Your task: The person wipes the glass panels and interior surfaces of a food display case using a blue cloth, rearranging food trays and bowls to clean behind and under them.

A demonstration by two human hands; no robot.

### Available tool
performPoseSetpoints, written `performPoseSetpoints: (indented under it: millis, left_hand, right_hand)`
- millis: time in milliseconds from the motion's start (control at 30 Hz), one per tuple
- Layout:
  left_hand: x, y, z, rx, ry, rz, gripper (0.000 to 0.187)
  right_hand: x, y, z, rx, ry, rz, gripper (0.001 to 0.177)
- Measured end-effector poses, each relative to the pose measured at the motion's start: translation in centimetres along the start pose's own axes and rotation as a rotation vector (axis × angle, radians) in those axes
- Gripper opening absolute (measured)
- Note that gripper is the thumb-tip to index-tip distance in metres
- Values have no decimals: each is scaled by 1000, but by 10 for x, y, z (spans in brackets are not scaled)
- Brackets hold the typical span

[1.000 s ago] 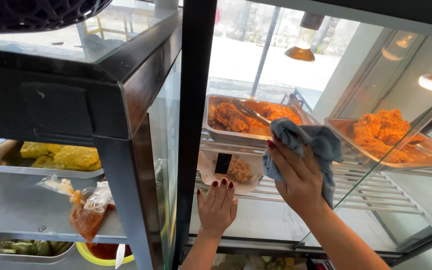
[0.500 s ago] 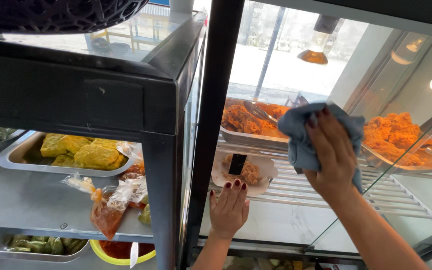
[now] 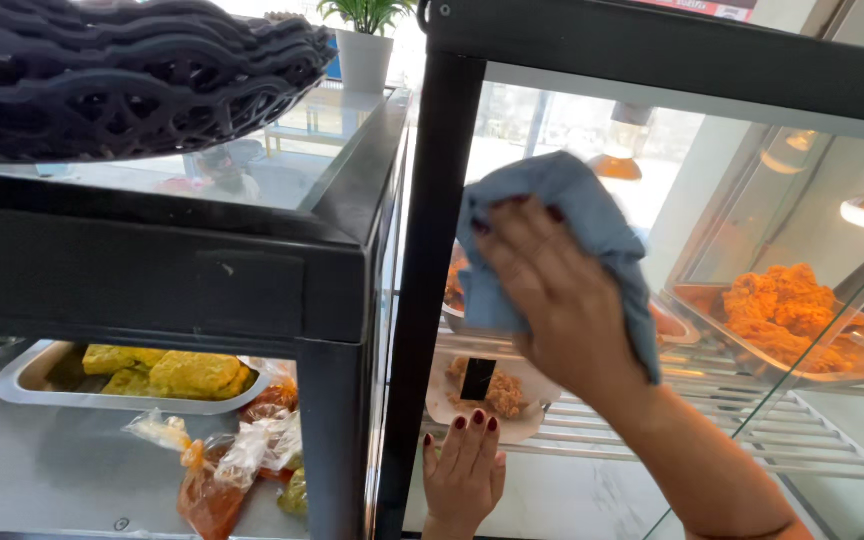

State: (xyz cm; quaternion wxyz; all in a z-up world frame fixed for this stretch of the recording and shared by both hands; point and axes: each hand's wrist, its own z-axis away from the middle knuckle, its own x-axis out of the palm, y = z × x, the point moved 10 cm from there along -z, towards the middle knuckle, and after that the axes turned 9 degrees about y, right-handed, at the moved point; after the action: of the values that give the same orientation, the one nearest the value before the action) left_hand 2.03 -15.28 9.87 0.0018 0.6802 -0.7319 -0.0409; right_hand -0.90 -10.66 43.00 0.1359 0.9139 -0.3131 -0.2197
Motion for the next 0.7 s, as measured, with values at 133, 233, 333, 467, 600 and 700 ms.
performPoseSetpoints:
  millis: [133,233,333,467,600,700]
  left_hand:
    - [1,-5,11,-22,-9,24,48]
    - [2,-8,14,-21,-12,72,42]
    - [0,-7,13,1,-8,46,45]
    - [-1,-6,11,-11,4,16,49]
    - [2,-8,19,-12,-21,18,50]
    - [6,-10,25,-15,-29,35,51]
  right_hand:
    - [23,-41,60,-78,-114,-72,52]
    - [12,-46,97,-168,-99,-58,43]
    - [-12,-12,125,-194,-44,13,37]
    - [-66,70,131,-66,157,217,28]
    - [-124,146,131,251,427,283,44]
    - [-114,146,142,346,391,284,45]
